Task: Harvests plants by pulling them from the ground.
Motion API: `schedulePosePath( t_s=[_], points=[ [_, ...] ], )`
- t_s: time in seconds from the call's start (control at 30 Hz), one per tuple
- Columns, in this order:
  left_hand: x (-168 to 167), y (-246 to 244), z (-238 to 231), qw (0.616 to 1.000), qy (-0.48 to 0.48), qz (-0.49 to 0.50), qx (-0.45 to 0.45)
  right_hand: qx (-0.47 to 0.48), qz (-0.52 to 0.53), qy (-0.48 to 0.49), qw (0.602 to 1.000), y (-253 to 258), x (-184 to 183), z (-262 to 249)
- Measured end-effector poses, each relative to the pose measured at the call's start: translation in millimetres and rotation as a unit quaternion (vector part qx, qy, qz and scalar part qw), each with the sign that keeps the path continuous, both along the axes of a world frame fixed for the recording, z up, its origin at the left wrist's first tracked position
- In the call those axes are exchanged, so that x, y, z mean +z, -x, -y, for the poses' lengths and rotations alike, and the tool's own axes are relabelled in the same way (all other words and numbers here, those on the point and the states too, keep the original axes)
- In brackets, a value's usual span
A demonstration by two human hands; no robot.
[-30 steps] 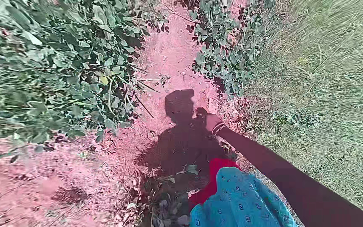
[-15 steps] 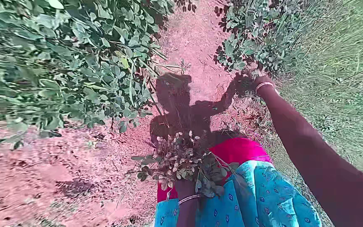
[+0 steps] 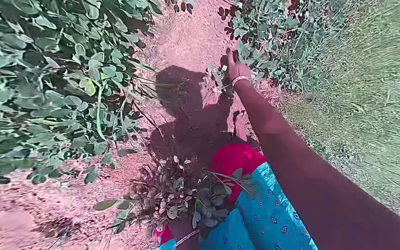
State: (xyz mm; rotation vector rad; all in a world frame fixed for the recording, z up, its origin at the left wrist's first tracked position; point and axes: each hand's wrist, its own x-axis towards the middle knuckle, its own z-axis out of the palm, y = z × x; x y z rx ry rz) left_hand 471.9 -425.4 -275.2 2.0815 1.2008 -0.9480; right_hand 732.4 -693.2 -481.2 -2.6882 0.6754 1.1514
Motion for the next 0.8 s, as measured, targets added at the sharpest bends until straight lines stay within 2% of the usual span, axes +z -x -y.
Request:
schedulePosePath(
  t_s=[0.07, 0.13, 0.23, 0.3, 0.33, 0.37, 0.4, 0.43, 0.47, 0.5, 0.53, 0.63, 0.7, 0.73, 0.8],
  points=[
    [2, 16, 20, 0.998, 0.002, 0.003, 0.056, -0.100, -0.034, 0.029, 0.994, -4, -12, 11],
    [-2, 30, 41, 0.998, -0.002, -0.055, 0.018, -0.041, -0.112, 0.013, 0.993, 12, 6, 9],
    [-16, 35, 71, 0.981, 0.006, -0.174, -0.086, 0.075, -0.201, -0.053, 0.975, 44, 59, 3],
    [-12, 32, 86, 0.969, 0.030, -0.221, -0.104, 0.080, -0.231, -0.088, 0.966, 61, 87, 10],
    [-10, 32, 92, 0.975, 0.036, -0.202, -0.081, 0.064, -0.215, -0.084, 0.971, 59, 91, 23],
    [-8, 34, 95, 0.987, 0.043, -0.154, -0.034, 0.048, -0.175, -0.063, 0.981, 55, 82, 45],
    [-3, 33, 96, 0.992, 0.056, -0.113, -0.024, 0.012, -0.113, -0.035, 0.993, 52, 64, 73],
    [1, 28, 95, 0.992, 0.067, -0.095, -0.043, -0.049, -0.010, -0.007, 0.999, 55, 40, 103],
    [3, 26, 92, 0.989, 0.074, -0.101, -0.077, -0.134, 0.108, 0.004, 0.985, 61, 17, 130],
    [3, 23, 88, 0.985, 0.077, -0.109, -0.107, -0.215, 0.130, -0.001, 0.968, 58, 13, 151],
    [1, 19, 85, 0.984, 0.073, -0.112, -0.118, -0.244, 0.110, -0.003, 0.963, 53, 12, 163],
    [-9, 18, 70, 0.974, 0.043, -0.122, -0.184, -0.184, -0.012, 0.008, 0.983, 49, 40, 136],
    [-13, 11, 67, 0.974, 0.021, -0.142, -0.174, -0.149, -0.118, -0.006, 0.982, 48, 67, 107],
    [-12, 11, 65, 0.973, 0.012, -0.149, -0.175, -0.133, -0.153, -0.024, 0.979, 59, 78, 90],
    [-10, 6, 64, 0.966, 0.005, -0.177, -0.190, -0.127, -0.156, -0.094, 0.975, 96, 94, 47]
  ],
)
